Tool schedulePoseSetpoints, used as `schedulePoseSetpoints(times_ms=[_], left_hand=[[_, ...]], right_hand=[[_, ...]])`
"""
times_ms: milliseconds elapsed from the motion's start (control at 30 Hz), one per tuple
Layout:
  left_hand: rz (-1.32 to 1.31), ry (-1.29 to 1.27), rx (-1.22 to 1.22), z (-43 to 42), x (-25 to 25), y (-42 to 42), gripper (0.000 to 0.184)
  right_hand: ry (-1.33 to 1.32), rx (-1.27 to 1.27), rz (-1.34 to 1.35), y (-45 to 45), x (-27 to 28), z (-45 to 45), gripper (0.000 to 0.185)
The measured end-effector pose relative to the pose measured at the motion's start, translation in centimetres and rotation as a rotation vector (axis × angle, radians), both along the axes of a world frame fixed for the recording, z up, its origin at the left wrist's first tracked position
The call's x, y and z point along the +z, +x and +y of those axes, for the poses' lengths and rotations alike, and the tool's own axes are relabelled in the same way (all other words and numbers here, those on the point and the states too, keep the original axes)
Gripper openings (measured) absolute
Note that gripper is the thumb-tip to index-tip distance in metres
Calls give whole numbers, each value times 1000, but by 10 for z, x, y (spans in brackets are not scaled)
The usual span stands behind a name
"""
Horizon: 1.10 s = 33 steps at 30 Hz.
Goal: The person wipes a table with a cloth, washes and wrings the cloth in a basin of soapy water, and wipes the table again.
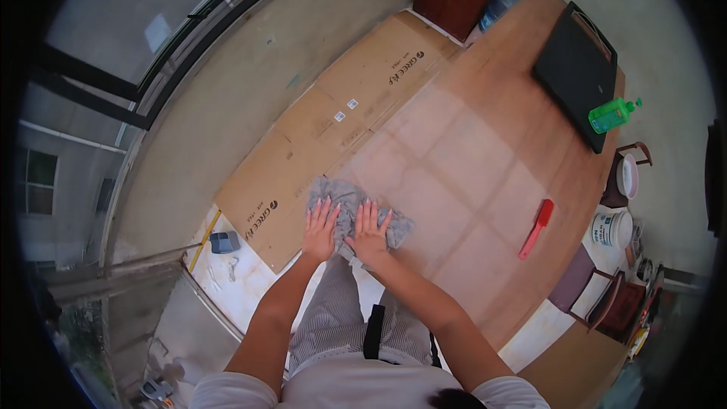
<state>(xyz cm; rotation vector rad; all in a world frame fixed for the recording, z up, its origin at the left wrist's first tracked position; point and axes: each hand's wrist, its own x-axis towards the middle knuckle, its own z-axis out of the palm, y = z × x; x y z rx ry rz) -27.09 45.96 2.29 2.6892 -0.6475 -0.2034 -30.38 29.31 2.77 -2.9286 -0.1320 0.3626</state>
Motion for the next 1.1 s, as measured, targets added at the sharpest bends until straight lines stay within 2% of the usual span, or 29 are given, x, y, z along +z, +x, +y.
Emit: schedulePoseSetpoints(times_ms=[67,167,267,367,467,667,767,900,1100], left_hand=[[8,-5,-21,16,0,33,66],[404,-200,105,33,-19,74,68],[423,-232,39,36,-21,78,68],[120,-218,-88,31,-24,70,68],[71,125,-217,14,8,52,68],[151,73,-583,-38,10,-35,67],[136,16,-689,-66,11,-74,66],[141,48,-649,-84,25,-80,64],[43,87,-614,-126,12,-54,65]], right_hand=[[-1,-6,-50,26,-2,16,97],[-13,-54,-53,67,-6,34,94],[53,-36,-85,63,1,27,90],[78,-64,-132,49,1,23,86],[81,-155,-110,11,5,16,83],[108,-411,-46,-132,10,-23,82],[89,-503,-65,-194,16,-45,83],[77,-415,-109,-208,8,-74,83],[106,-452,-197,-164,14,-111,81]])
